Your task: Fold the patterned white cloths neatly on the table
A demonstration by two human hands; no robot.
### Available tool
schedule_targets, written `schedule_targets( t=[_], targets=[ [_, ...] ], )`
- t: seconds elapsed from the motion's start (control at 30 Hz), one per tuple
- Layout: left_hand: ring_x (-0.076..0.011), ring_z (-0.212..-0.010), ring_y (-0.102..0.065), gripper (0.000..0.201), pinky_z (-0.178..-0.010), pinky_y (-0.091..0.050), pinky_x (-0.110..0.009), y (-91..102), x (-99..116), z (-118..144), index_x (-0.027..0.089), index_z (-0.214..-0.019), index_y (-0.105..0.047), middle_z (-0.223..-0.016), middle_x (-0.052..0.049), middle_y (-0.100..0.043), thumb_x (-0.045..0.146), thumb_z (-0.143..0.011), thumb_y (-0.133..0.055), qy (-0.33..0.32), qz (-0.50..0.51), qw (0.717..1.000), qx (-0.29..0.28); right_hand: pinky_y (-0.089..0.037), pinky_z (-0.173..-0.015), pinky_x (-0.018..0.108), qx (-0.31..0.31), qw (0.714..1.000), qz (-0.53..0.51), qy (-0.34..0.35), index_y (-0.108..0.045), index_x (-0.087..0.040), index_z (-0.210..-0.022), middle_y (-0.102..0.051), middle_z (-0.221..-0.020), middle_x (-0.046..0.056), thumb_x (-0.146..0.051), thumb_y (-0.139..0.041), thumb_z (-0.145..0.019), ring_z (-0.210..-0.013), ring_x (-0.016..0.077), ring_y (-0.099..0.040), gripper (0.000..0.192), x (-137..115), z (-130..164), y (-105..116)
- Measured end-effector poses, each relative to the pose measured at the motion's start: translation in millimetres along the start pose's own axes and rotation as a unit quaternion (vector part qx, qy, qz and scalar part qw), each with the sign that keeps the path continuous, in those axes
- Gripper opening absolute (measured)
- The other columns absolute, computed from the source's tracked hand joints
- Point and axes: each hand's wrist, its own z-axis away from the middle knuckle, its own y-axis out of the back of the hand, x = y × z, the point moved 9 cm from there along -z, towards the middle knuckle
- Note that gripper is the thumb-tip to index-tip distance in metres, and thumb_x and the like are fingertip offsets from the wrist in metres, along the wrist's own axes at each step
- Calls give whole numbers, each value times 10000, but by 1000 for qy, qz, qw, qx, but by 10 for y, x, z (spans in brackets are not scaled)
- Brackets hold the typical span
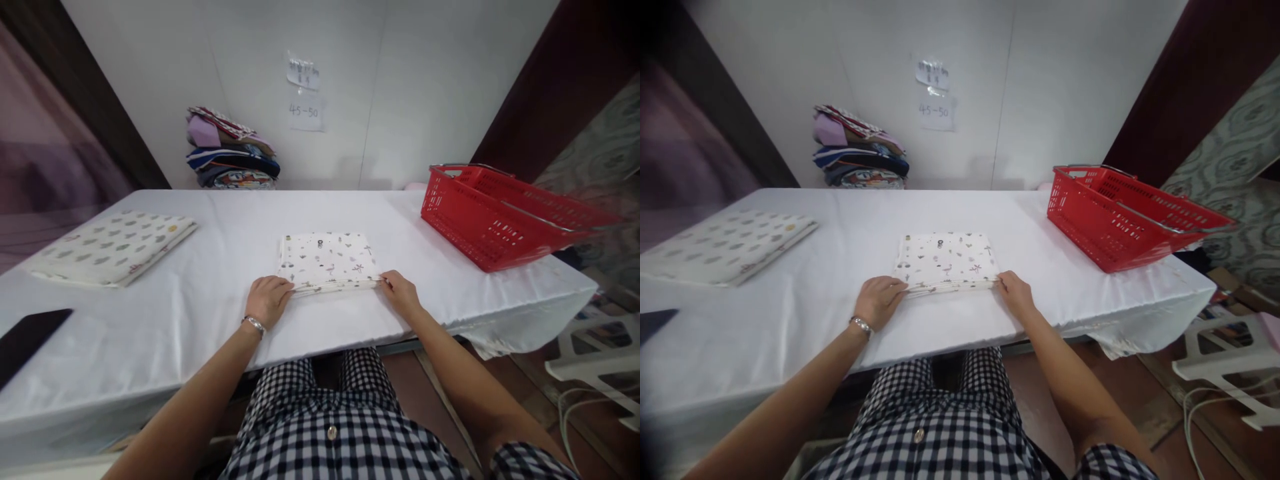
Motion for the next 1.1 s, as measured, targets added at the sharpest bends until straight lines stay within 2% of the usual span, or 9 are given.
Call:
schedule_targets(
  t=[0.2, 0.3, 0.4, 0.47, 0.57, 0.67, 0.77, 0.93, 1.1],
  targets=[
    [-211, -865, -563, 203, -801, -413, -401, 11, 21, -26, 239, -829, -676, -864, -30, -664, 325, -833, -492, 0, 20, 1000, -19, -408, -628, 261, -20, 1000, -1, -5, -583, -226, -965, -602, -900, 18, -263, -431, -844, -730, 151, -555, 198, 27, -6, -24],
    [-212, -886, -557, 219, -825, -407, -413, 61, 40, -85, 244, -889, -663, -891, -34, -655, 381, -821, -506, 5, 27, 1000, -14, -437, -701, 294, -10, 1000, 3, 10, -593, -229, -990, -597, -973, 40, -248, -437, -831, -852, 183, -556, 223, -1, -19, 16],
    [-229, -990, -534, 306, -880, -391, -428, 80, 139, -189, 215, -1036, -619, -1011, -64, -639, 403, -837, -481, 0, 35, 999, -4, -423, -843, 377, 19, 998, 10, 55, -601, -213, -1032, -557, -1126, 85, -188, -449, -793, -1038, 233, -498, 284, -160, -56, 90],
    [-242, -1083, -499, 345, -938, -359, -443, 9, 243, -263, 190, -1116, -578, -1125, -82, -605, 380, -856, -454, -14, 38, 999, -17, -394, -902, 407, 22, 995, -3, 101, -596, -209, -1067, -537, -1177, 94, -149, -453, -774, -1090, 238, -471, 332, -339, -91, 102],
    [-255, -1199, -424, 364, -1009, -299, -469, -196, 356, -330, 178, -1184, -532, -1257, -90, -529, 336, -870, -436, -28, 32, 998, -56, -389, -909, 394, 3, 989, -24, 145, -605, -215, -1064, -569, -1139, 84, -161, -450, -807, -1057, 220, -497, 305, -557, -149, 52],
    [-243, -1230, -406, 346, -1006, -327, -446, -408, 357, -319, 190, -1178, -541, -1278, -78, -516, 313, -877, -422, -24, 34, 995, -93, -406, -862, 380, -25, 990, -25, 139, -639, -223, -1009, -614, -1058, 74, -202, -450, -840, -974, 215, -534, 254, -605, -191, -42],
    [-217, -1197, -453, 319, -991, -361, -416, -530, 304, -264, 225, -1136, -578, -1228, -42, -563, 314, -892, -392, -15, 37, 994, -106, -404, -833, 369, -25, 992, -25, 119, -659, -222, -966, -635, -1011, 67, -218, -464, -847, -930, 214, -546, 228, -549, -189, -88],
    [-209, -1171, -484, 297, -990, -373, -411, -552, 270, -205, 258, -1097, -608, -1184, -9, -594, 318, -893, -401, -12, 35, 996, -85, -385, -813, 359, -8, 994, -2, 109, -662, -224, -922, -641, -982, 59, -226, -470, -857, -916, 209, -540, 203, -476, -144, -119],
    [-228, -1150, -500, 283, -978, -375, -413, -486, 335, -210, 229, -1074, -616, -1168, -27, -605, 307, -888, -417, -22, 9, 997, -75, -384, -808, 349, -13, 993, 2, 116, -658, -216, -905, -642, -977, 55, -226, -474, -853, -910, 204, -538, 191, -488, -145, -108]
  ],
)
